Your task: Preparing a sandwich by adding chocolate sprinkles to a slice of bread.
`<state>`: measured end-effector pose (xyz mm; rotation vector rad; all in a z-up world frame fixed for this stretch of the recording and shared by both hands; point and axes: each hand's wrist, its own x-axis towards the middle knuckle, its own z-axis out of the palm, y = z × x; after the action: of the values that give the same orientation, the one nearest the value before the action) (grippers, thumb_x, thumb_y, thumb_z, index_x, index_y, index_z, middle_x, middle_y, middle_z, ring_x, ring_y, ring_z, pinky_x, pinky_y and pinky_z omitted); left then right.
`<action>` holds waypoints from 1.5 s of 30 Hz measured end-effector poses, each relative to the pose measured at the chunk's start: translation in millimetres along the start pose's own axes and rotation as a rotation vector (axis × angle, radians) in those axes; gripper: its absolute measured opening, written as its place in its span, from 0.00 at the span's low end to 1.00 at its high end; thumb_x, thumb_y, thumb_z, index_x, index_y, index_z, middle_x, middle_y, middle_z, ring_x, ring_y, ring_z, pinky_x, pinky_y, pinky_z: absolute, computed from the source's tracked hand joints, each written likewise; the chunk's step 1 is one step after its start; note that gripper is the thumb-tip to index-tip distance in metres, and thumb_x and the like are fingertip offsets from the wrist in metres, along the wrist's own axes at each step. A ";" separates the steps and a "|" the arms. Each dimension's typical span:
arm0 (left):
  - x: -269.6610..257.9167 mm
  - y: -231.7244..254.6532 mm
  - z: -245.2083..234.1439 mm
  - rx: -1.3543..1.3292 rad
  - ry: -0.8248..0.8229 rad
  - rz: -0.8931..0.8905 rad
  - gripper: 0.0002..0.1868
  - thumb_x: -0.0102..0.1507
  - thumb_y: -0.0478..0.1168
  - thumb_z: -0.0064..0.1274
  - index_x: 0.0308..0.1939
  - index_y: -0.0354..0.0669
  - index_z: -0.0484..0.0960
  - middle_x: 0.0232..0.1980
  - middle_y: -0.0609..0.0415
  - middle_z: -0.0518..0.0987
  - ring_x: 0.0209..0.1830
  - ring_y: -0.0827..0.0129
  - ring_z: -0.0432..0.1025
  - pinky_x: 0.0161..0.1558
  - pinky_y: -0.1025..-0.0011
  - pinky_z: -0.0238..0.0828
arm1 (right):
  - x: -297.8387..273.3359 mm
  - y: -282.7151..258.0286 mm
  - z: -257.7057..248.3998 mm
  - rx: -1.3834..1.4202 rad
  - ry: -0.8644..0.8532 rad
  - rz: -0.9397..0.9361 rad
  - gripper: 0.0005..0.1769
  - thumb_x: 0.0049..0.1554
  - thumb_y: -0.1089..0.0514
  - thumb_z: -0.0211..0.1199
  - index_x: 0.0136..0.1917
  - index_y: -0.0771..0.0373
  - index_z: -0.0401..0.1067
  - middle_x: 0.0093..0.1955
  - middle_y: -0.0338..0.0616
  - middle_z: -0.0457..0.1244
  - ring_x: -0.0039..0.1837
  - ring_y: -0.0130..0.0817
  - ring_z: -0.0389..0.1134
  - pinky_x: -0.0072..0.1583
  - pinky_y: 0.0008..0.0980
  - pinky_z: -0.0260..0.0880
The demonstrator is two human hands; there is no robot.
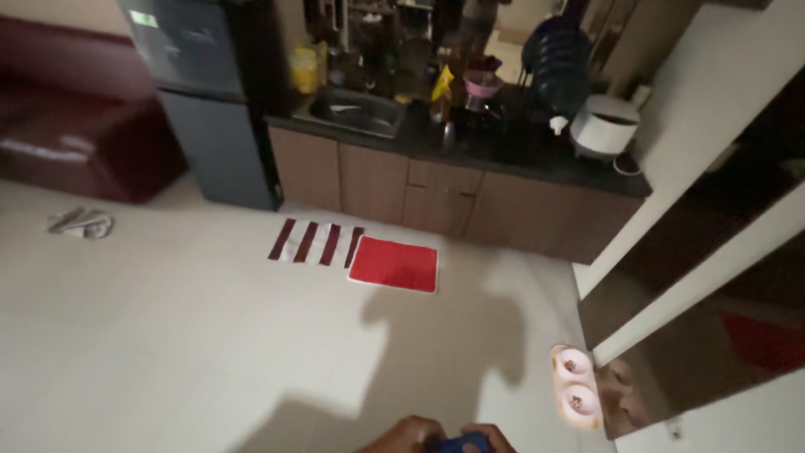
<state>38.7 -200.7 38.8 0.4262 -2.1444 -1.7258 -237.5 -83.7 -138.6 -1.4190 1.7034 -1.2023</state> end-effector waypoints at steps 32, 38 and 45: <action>336.2 13.4 -547.4 -0.298 0.737 -0.751 0.10 0.64 0.38 0.51 0.35 0.32 0.83 0.26 0.50 0.84 0.25 0.70 0.76 0.30 0.71 0.74 | 810.5 -112.3 8.7 -0.803 -0.321 -0.049 0.23 0.50 0.51 0.71 0.53 0.63 0.67 0.76 0.66 0.48 0.77 0.61 0.49 0.70 0.54 0.58; 399.6 -33.0 -598.4 -0.320 0.739 -0.719 0.10 0.63 0.38 0.53 0.35 0.31 0.82 0.25 0.50 0.82 0.24 0.71 0.75 0.29 0.71 0.73 | 930.0 -35.2 12.5 -0.772 -0.347 -0.178 0.29 0.46 0.52 0.70 0.57 0.69 0.69 0.73 0.67 0.53 0.77 0.63 0.50 0.72 0.52 0.57; 460.1 -75.7 -622.7 -0.517 0.872 -0.830 0.10 0.64 0.37 0.54 0.34 0.29 0.81 0.25 0.51 0.79 0.24 0.70 0.70 0.30 0.69 0.69 | 1053.8 18.0 12.5 -0.966 -0.464 -0.367 0.19 0.43 0.53 0.70 0.44 0.67 0.75 0.58 0.61 0.62 0.74 0.67 0.51 0.75 0.59 0.47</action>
<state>-89.2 -963.2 124.4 1.6796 -0.8830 -1.8340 -486.7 -1104.9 -60.5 -2.4111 1.7712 -0.0715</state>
